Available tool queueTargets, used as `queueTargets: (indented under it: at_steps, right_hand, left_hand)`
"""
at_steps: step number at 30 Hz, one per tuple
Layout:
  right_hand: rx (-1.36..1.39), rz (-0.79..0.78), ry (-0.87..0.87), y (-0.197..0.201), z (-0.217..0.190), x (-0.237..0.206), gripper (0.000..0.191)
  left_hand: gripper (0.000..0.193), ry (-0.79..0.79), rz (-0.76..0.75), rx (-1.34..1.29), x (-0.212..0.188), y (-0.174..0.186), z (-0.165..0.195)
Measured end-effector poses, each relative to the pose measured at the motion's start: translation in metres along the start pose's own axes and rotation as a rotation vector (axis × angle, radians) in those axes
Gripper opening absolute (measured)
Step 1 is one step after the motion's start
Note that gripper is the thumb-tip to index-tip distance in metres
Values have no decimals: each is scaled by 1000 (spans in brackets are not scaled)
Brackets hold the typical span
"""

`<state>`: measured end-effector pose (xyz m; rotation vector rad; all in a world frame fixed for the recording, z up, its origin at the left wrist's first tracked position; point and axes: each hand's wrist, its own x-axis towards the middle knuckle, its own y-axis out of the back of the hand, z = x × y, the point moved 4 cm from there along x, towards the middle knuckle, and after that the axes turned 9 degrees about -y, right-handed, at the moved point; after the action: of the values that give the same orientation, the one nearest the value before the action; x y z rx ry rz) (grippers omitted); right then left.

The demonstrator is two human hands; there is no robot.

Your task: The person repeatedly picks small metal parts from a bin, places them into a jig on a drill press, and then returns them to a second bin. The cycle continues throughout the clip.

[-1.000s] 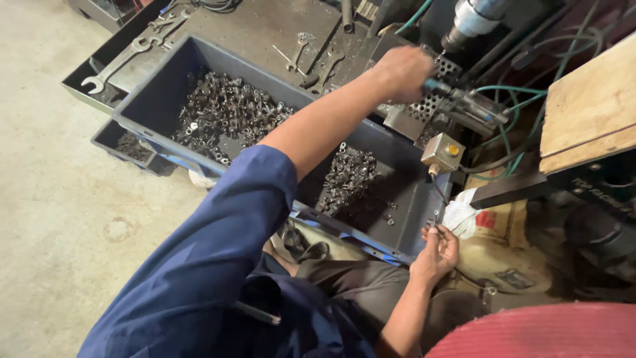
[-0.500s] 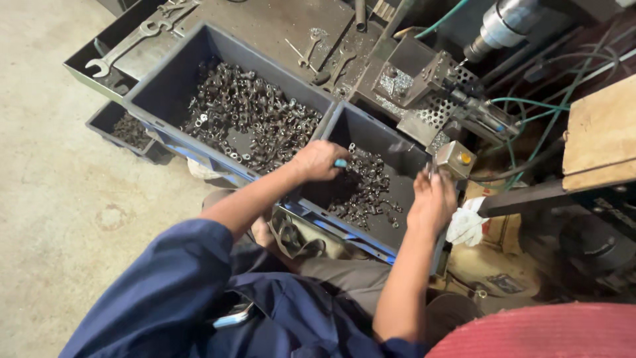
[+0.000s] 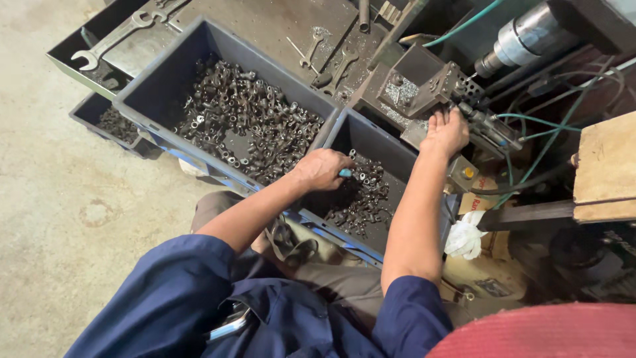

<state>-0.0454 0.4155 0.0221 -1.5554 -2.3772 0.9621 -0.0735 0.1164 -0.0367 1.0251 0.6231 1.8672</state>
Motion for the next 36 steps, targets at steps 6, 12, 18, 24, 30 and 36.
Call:
queueTargets:
  at_steps: [6, 12, 18, 24, 30, 36]
  right_hand:
    - [-112, -94, -10, -12, -5, 2, 28]
    - [-641, -281, 137, 37, -14, -21, 46]
    - [-850, -130, 427, 123, -48, -72, 51]
    - [-1765, -3, 979, 120, -68, -93, 49]
    - [-1716, -85, 925, 120, -66, -136, 70]
    - [-1364, -64, 512, 191, -7, -216, 69]
  left_hand:
    - [34, 7, -1, 21, 0, 2, 1]
    - [36, -31, 18, 6, 0, 3, 3]
    - [33, -14, -10, 18, 0, 2, -1]
    - [41, -23, 34, -22, 1, 3, -2]
    - [35, 78, 369, -151, -10, 30, -24]
    - [51, 273, 233, 489, -58, 121, -107]
